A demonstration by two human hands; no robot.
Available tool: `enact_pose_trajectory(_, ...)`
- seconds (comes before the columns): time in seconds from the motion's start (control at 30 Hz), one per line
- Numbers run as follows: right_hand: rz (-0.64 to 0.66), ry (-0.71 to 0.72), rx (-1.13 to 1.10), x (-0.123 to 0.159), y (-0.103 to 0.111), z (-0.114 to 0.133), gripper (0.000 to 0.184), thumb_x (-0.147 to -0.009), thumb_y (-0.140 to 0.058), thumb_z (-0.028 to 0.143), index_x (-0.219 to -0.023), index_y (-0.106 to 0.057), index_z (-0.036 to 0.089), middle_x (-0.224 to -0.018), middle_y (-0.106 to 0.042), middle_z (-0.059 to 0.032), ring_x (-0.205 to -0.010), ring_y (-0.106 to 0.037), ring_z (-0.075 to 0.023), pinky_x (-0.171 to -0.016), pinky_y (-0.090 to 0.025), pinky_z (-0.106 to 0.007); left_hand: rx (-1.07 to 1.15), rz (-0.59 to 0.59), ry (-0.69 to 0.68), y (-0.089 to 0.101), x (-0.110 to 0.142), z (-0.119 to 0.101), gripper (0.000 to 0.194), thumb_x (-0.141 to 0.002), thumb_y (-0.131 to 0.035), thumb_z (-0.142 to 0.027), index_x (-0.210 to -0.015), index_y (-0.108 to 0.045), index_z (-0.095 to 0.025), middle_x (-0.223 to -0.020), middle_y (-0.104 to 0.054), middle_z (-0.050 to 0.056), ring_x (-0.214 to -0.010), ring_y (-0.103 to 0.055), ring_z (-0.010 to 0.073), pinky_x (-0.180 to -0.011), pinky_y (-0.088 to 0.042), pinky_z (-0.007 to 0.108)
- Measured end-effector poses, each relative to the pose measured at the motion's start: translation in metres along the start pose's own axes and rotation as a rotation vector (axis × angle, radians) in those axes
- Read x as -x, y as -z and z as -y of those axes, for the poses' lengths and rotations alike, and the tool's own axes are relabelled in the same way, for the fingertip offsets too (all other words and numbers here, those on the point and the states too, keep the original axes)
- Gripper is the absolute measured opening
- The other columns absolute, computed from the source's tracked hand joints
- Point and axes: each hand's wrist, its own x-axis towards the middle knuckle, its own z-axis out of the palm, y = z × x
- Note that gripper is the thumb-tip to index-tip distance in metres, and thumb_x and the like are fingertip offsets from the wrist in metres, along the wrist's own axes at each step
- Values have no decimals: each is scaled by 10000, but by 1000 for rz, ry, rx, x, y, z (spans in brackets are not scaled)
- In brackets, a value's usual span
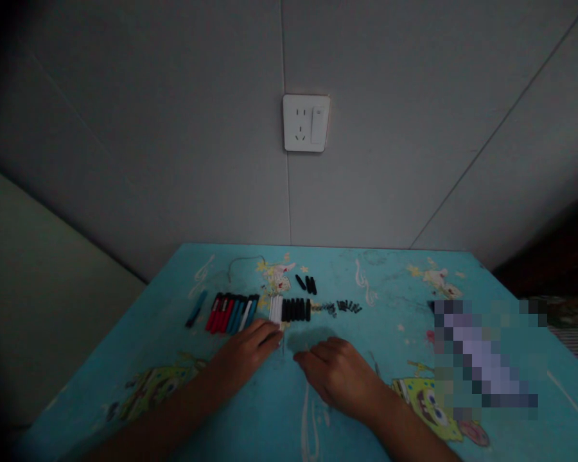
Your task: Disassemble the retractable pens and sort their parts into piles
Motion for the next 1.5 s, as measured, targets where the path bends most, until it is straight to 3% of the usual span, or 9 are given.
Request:
enact_pose_trajectory(0.2,61,-11,48,1,-2,-1,204,-1011,-448,213,-1085,-637,195,-722,-645,-17,-645,-585,-169,-642,-423,-316,1,20,5,1,6,1,232,-959,-490,-74,-1164,-584,-130,-1156,-613,96,-1123,-571,226,-935,-547,364)
enact_pose_trajectory(0.4,74,-13,34,2,-3,-2,208,-1012,-445,213,-1085,-639,196,-724,-644,-15,-646,-589,-171,-644,-431,-322,-38,-54,41,-2,9,3,272,-992,-409,-89,-1199,-573,-153,-1259,-586,99,-1203,-557,220,-987,-534,380)
enact_pose_trajectory(0.6,40,-15,-7,2,-4,-2,221,-1017,-441,222,-1077,-651,190,-726,-649,-18,-646,-586,-159,-640,-422,-304,-65,-109,-13,-11,12,7,280,-988,-407,-89,-1199,-588,-120,-1252,-608,139,-1194,-579,244,-967,-557,391)
enact_pose_trajectory(0.93,85,-43,-11,2,-6,-3,204,-1017,-453,232,-1073,-647,200,-736,-645,-12,-666,-594,-166,-661,-416,-313,-7,-88,1,-8,14,3,255,-965,-458,-71,-1177,-595,-106,-1259,-592,146,-1219,-551,257,-1003,-533,411)
enact_pose_trajectory(1.1,55,-41,-37,2,-7,-4,203,-1012,-465,228,-1084,-652,195,-753,-657,-19,-680,-608,-162,-660,-423,-301,-36,-42,70,-5,23,0,324,-941,-440,-17,-1218,-579,-114,-1305,-560,151,-1242,-529,275,-1020,-517,431)
enact_pose_trajectory(1.3,72,-46,-52,3,-10,-5,205,-1013,-466,230,-1098,-650,201,-762,-663,-18,-694,-623,-166,-677,-433,-308,-3,-19,78,-3,24,0,344,-944,-398,-2,-1220,-565,-122,-1278,-567,126,-1215,-538,239,-1012,-521,379)
enact_pose_trajectory(1.5,41,-48,-74,3,-13,-6,219,-1016,-458,235,-1099,-657,198,-764,-671,-22,-699,-633,-165,-678,-446,-302,36,4,76,2,17,-1,294,-937,-457,-15,-1187,-583,-103,-1229,-590,132,-1172,-560,239,-984,-533,369)
